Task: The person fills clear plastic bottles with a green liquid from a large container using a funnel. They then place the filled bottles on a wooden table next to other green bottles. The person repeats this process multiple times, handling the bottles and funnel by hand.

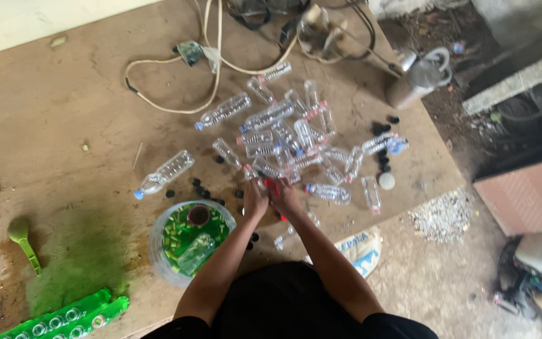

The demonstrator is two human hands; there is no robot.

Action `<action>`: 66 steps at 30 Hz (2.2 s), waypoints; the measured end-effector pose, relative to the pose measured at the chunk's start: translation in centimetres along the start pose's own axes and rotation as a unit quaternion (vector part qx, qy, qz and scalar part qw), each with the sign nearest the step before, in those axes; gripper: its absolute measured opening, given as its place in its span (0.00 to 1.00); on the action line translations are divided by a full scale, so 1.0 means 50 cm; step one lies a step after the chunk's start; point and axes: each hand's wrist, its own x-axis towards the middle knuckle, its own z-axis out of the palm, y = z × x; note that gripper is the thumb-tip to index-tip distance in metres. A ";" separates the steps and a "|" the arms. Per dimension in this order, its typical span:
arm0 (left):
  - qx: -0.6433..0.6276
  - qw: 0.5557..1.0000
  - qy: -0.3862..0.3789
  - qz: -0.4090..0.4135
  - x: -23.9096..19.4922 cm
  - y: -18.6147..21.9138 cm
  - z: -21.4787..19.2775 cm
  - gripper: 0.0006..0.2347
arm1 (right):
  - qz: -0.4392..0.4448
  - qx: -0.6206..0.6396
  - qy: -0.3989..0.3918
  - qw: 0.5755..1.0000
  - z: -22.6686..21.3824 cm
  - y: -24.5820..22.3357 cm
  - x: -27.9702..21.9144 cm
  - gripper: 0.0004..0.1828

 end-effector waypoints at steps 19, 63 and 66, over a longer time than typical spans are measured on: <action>-0.077 0.960 0.040 -0.265 0.053 -0.047 0.058 0.27 | 0.056 -0.066 -0.196 0.977 0.104 0.092 0.113 0.31; -0.202 0.938 0.283 0.007 -0.345 -0.100 -0.481 0.27 | -0.253 -0.345 -0.393 0.814 0.363 -0.224 -0.038 0.20; -0.197 0.942 0.270 0.010 -0.347 -0.112 -0.476 0.27 | -0.257 -0.181 -0.308 0.898 0.368 -0.197 -0.035 0.25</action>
